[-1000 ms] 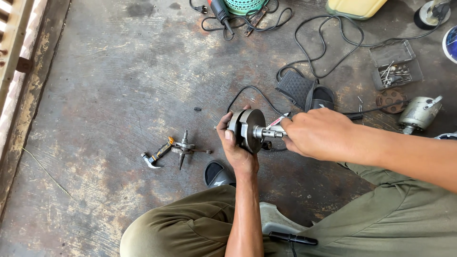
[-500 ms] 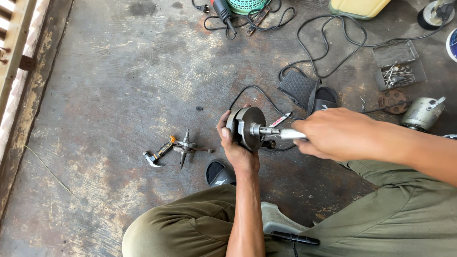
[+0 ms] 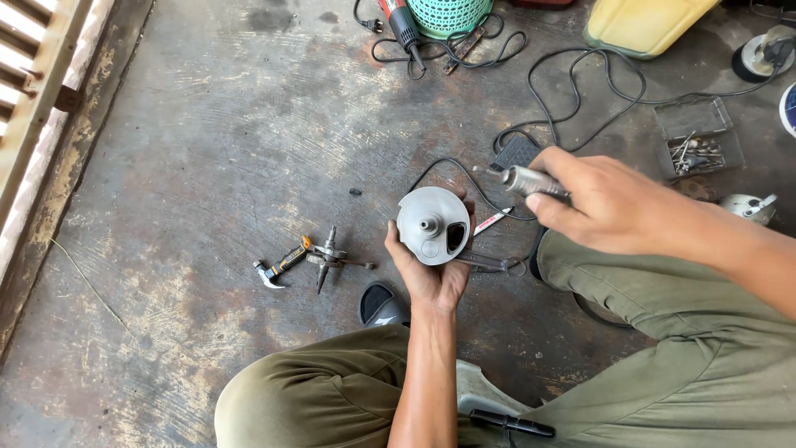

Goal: Using a hand-held rotary tool to polish or grind a motorcycle crankshaft.

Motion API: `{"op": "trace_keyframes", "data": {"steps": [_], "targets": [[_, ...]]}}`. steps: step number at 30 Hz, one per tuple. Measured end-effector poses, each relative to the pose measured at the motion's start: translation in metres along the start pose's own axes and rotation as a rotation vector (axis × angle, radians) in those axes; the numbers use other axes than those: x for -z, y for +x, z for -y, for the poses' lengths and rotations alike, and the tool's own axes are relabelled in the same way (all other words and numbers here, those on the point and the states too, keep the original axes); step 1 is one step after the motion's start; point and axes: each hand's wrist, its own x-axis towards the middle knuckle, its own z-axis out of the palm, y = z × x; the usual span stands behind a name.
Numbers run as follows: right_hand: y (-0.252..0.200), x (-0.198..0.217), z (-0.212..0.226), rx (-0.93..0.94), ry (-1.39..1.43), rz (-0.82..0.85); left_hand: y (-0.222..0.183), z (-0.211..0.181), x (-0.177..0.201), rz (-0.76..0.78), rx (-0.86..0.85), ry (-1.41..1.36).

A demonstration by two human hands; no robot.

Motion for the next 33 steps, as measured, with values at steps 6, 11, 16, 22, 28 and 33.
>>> {"op": "trace_keyframes", "data": {"steps": [6, 11, 16, 22, 28, 33], "targets": [[0.009, -0.020, 0.001, 0.126, 0.033, -0.034, -0.004, 0.006, -0.004, 0.192, 0.158, -0.106], [0.002, -0.024, 0.014, 0.211, 0.146, -0.062, -0.001, 0.003, 0.008, 0.037, 0.183, -0.192], [0.003, -0.032, 0.028, 0.219, 0.265, -0.064, 0.002, 0.011, 0.008, -0.027, 0.095, -0.106], [0.004, -0.045, 0.035, 0.251, 0.262, -0.203, -0.007, 0.018, -0.007, -0.041, 0.037, -0.051], [0.013, -0.041, 0.037, 0.001, 0.236, -0.091, -0.015, 0.019, -0.026, -0.048, -0.038, 0.007], [0.023, -0.043, 0.024, -0.105, 0.325, -0.098, -0.016, 0.019, 0.001, -0.180, 0.013, 0.007]]}}
